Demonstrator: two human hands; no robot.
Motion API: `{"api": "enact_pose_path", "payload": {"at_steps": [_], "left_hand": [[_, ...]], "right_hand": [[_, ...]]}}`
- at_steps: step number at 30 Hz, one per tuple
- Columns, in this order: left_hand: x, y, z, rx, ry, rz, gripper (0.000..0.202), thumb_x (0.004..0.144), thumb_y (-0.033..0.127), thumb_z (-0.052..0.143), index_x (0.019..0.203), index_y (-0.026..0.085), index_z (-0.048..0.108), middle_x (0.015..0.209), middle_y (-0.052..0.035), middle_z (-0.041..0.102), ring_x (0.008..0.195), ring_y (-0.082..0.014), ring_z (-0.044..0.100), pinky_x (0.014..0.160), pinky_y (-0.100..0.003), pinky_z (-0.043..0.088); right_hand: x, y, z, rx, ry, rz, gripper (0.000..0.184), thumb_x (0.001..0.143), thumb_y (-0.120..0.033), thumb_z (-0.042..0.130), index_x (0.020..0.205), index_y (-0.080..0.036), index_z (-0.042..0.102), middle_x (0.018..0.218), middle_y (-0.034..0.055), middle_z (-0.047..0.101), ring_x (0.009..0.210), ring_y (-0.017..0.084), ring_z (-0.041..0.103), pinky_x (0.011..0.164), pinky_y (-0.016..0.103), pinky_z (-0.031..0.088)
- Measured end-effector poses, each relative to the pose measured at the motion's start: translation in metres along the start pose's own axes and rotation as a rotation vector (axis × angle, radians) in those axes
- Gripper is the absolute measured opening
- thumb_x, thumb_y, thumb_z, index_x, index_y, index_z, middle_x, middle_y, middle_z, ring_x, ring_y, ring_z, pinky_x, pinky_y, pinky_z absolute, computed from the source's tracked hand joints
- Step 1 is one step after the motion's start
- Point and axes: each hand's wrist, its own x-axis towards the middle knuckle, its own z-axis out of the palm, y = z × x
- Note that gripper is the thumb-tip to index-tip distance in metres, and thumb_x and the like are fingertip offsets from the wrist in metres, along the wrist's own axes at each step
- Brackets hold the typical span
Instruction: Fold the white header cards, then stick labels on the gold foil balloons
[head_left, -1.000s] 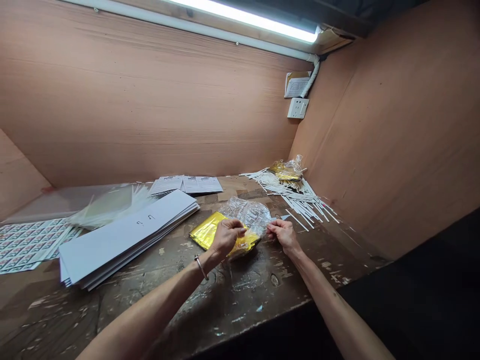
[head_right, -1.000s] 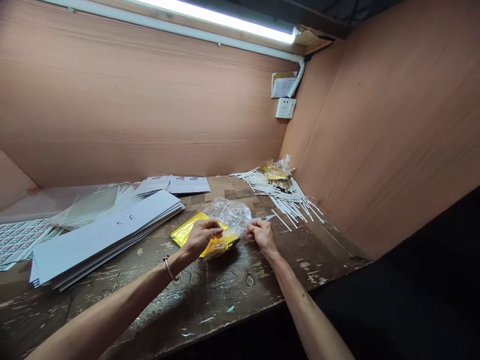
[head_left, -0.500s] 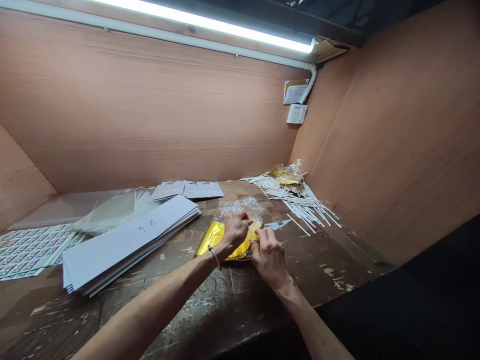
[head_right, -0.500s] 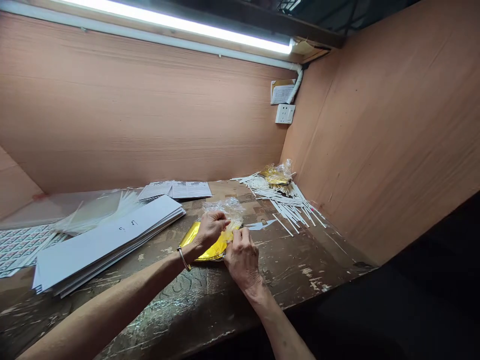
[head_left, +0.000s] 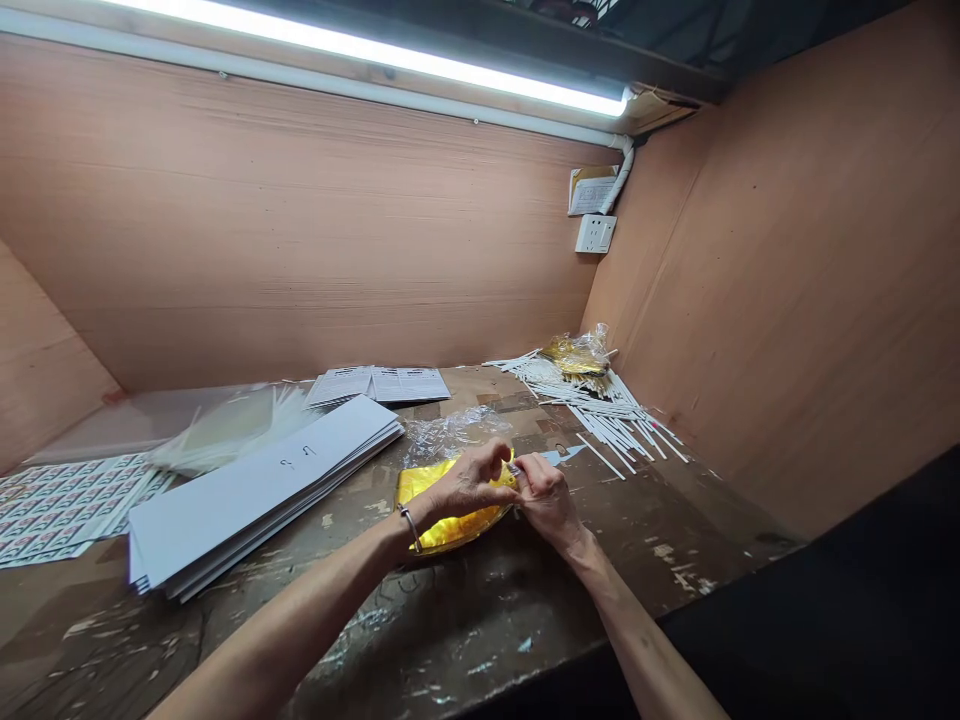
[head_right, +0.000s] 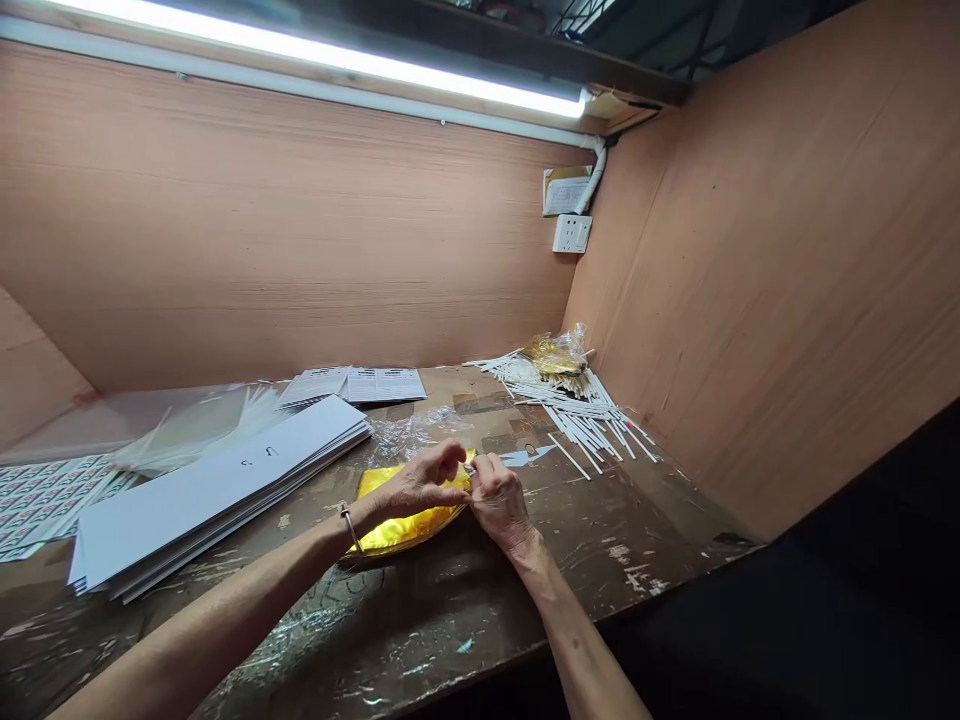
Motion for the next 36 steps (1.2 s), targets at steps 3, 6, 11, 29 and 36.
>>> {"api": "enact_pose_path", "payload": {"at_steps": [3, 6, 11, 29, 36], "left_hand": [[-0.002, -0.012, 0.006, 0.243, -0.007, -0.101, 0.018, 0.07, 0.017, 0.05, 0.088, 0.017, 0.045, 0.074, 0.0028, 0.047, 0.066, -0.0105, 0.042, 0.059, -0.02, 0.035], [-0.005, -0.022, 0.009, 0.498, 0.028, -0.269, 0.023, 0.069, 0.003, 0.039, 0.086, 0.017, 0.046, 0.083, -0.0019, 0.052, 0.074, -0.0134, 0.046, 0.066, -0.023, 0.037], [-0.016, -0.028, -0.002, 0.653, 0.067, -0.426, 0.023, 0.072, 0.002, 0.036, 0.087, 0.016, 0.048, 0.092, -0.009, 0.053, 0.084, -0.0184, 0.048, 0.07, -0.028, 0.038], [-0.013, -0.014, -0.027, 0.611, 0.143, -0.604, 0.022, 0.065, 0.005, 0.041, 0.077, 0.018, 0.055, 0.076, -0.0069, 0.059, 0.075, -0.0201, 0.056, 0.062, -0.027, 0.037], [-0.001, -0.019, -0.029, 0.369, 0.134, -0.657, 0.013, 0.056, 0.004, 0.046, 0.055, 0.014, 0.053, 0.049, -0.0015, 0.051, 0.05, -0.0136, 0.051, 0.048, -0.022, 0.035]], "right_hand": [[0.0, 0.002, -0.005, 0.032, -0.065, -0.043, 0.02, 0.082, -0.011, 0.036, 0.077, -0.014, 0.055, 0.073, 0.0055, 0.057, 0.07, 0.015, 0.052, 0.062, 0.023, 0.037], [-0.001, -0.001, -0.01, 0.006, -0.088, -0.025, 0.02, 0.081, -0.009, 0.035, 0.078, -0.014, 0.054, 0.074, 0.0056, 0.057, 0.071, 0.015, 0.052, 0.062, 0.023, 0.036], [-0.007, -0.015, -0.014, -0.223, -0.184, 0.006, 0.017, 0.077, -0.006, 0.038, 0.073, -0.016, 0.051, 0.072, 0.0037, 0.054, 0.064, 0.014, 0.049, 0.057, 0.024, 0.032], [0.024, -0.009, 0.003, -0.493, -0.141, 0.076, 0.054, 0.072, -0.03, 0.06, 0.12, -0.012, 0.042, 0.09, 0.0141, 0.057, 0.08, 0.027, 0.05, 0.068, 0.039, 0.035], [0.011, -0.028, -0.023, -0.286, -0.029, -0.231, 0.04, 0.081, -0.031, 0.051, 0.116, -0.013, 0.045, 0.105, 0.0141, 0.054, 0.1, 0.025, 0.045, 0.084, 0.039, 0.034]]}}
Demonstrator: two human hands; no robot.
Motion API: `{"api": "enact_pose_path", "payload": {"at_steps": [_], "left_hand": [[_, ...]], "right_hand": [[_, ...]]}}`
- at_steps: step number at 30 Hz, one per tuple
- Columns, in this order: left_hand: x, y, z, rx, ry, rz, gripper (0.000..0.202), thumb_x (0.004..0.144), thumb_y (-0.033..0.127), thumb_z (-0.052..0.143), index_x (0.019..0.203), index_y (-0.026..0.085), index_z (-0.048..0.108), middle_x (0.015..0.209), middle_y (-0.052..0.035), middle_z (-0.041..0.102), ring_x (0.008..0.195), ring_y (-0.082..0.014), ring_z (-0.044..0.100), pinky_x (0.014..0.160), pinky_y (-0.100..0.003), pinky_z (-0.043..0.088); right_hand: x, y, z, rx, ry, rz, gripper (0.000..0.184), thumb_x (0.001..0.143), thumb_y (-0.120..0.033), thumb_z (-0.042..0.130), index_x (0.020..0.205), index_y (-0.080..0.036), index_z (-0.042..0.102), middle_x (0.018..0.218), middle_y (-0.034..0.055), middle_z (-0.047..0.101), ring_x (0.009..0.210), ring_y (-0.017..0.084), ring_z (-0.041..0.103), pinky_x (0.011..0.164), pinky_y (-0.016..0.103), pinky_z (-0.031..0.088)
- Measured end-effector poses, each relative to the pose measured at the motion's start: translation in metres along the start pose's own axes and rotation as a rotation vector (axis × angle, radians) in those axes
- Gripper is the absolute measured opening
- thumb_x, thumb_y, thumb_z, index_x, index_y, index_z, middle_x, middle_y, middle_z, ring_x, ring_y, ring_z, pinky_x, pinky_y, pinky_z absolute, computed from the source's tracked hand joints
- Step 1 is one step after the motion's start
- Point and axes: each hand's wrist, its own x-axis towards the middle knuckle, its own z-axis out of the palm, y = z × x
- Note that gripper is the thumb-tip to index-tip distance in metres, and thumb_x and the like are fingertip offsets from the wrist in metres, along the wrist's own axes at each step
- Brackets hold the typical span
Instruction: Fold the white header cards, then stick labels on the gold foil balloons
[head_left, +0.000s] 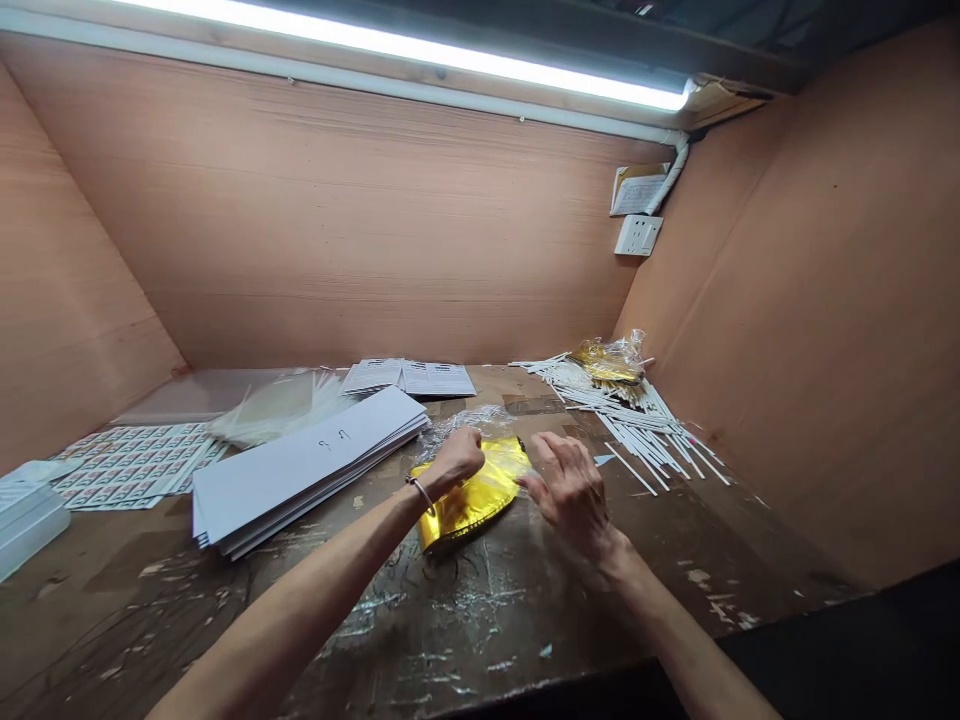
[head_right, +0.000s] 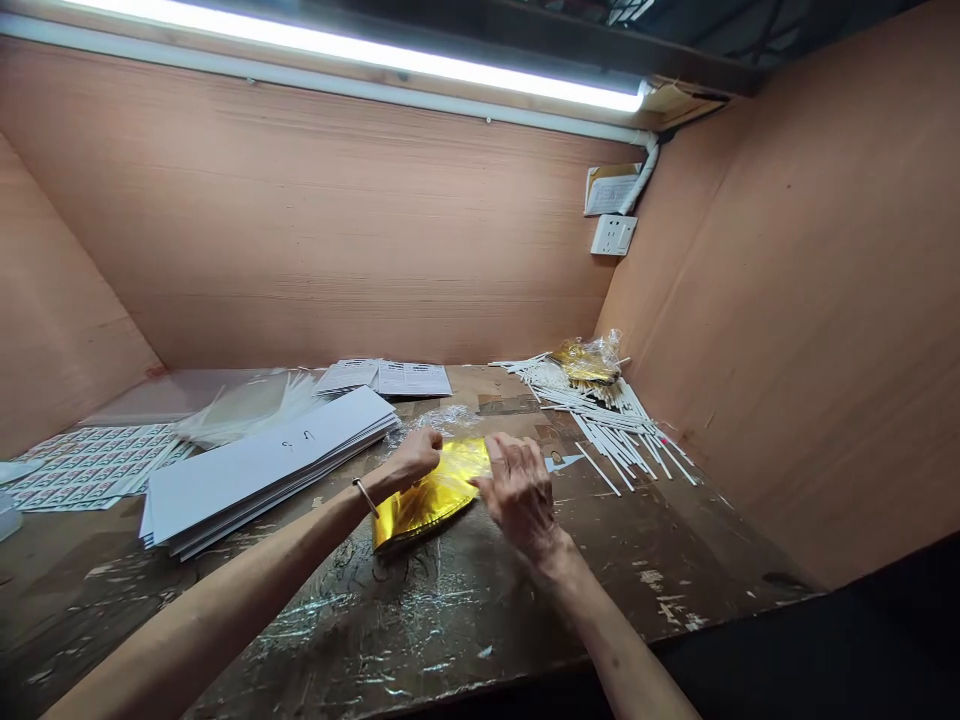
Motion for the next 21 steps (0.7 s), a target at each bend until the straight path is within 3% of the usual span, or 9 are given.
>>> {"api": "enact_pose_path", "payload": {"at_steps": [2, 4, 7, 10, 14, 21], "left_hand": [[0.0, 0.005, 0.002, -0.044, -0.029, -0.002, 0.013, 0.058, 0.005, 0.046, 0.057, 0.013, 0.055, 0.044, -0.0002, 0.049, 0.041, -0.012, 0.048, 0.044, -0.021, 0.035], [-0.001, 0.009, 0.004, -0.06, -0.072, 0.004, 0.015, 0.06, 0.006, 0.044, 0.06, 0.013, 0.057, 0.039, 0.0012, 0.046, 0.035, -0.0112, 0.045, 0.041, -0.021, 0.033], [-0.004, 0.011, 0.003, -0.028, -0.09, 0.034, 0.015, 0.06, 0.007, 0.044, 0.061, 0.014, 0.058, 0.04, 0.0012, 0.048, 0.036, -0.0114, 0.046, 0.04, -0.02, 0.033], [-0.001, 0.01, 0.001, 0.067, -0.004, 0.063, 0.015, 0.06, 0.006, 0.045, 0.06, 0.014, 0.057, 0.054, -0.0034, 0.056, 0.055, -0.0147, 0.055, 0.05, -0.021, 0.037], [0.009, 0.005, -0.003, 0.226, 0.096, 0.095, 0.022, 0.067, 0.005, 0.042, 0.073, 0.015, 0.06, 0.076, -0.0098, 0.062, 0.081, -0.0204, 0.058, 0.067, -0.027, 0.04], [0.02, -0.007, -0.009, 0.406, 0.05, 0.25, 0.025, 0.08, 0.014, 0.038, 0.094, 0.012, 0.059, 0.094, -0.0162, 0.059, 0.089, -0.0245, 0.057, 0.076, -0.035, 0.041]], "right_hand": [[-0.003, -0.016, -0.001, 0.094, -0.009, -0.11, 0.025, 0.084, -0.024, 0.045, 0.106, -0.014, 0.051, 0.105, 0.012, 0.055, 0.101, 0.022, 0.046, 0.085, 0.035, 0.035], [-0.004, -0.031, 0.009, 0.134, -0.098, -0.109, 0.017, 0.084, -0.023, 0.044, 0.095, -0.014, 0.054, 0.096, 0.0105, 0.057, 0.092, 0.02, 0.05, 0.079, 0.031, 0.038], [0.0, -0.045, 0.033, 0.141, -0.155, 0.037, 0.024, 0.081, -0.035, 0.049, 0.084, -0.012, 0.056, 0.08, 0.0094, 0.06, 0.077, 0.019, 0.054, 0.068, 0.029, 0.038], [0.007, -0.051, 0.048, 0.199, -0.129, -0.035, 0.031, 0.082, -0.04, 0.046, 0.068, -0.015, 0.056, 0.062, 0.0048, 0.06, 0.059, 0.014, 0.053, 0.057, 0.025, 0.033], [0.017, -0.051, 0.036, 0.234, -0.109, -0.19, 0.035, 0.085, -0.035, 0.044, 0.058, -0.016, 0.054, 0.052, 0.0018, 0.058, 0.047, 0.01, 0.048, 0.051, 0.024, 0.025], [0.015, -0.037, 0.008, 0.189, -0.272, -0.518, 0.035, 0.084, -0.033, 0.042, 0.057, -0.017, 0.056, 0.051, 0.0021, 0.057, 0.047, 0.011, 0.043, 0.056, 0.026, 0.031]]}}
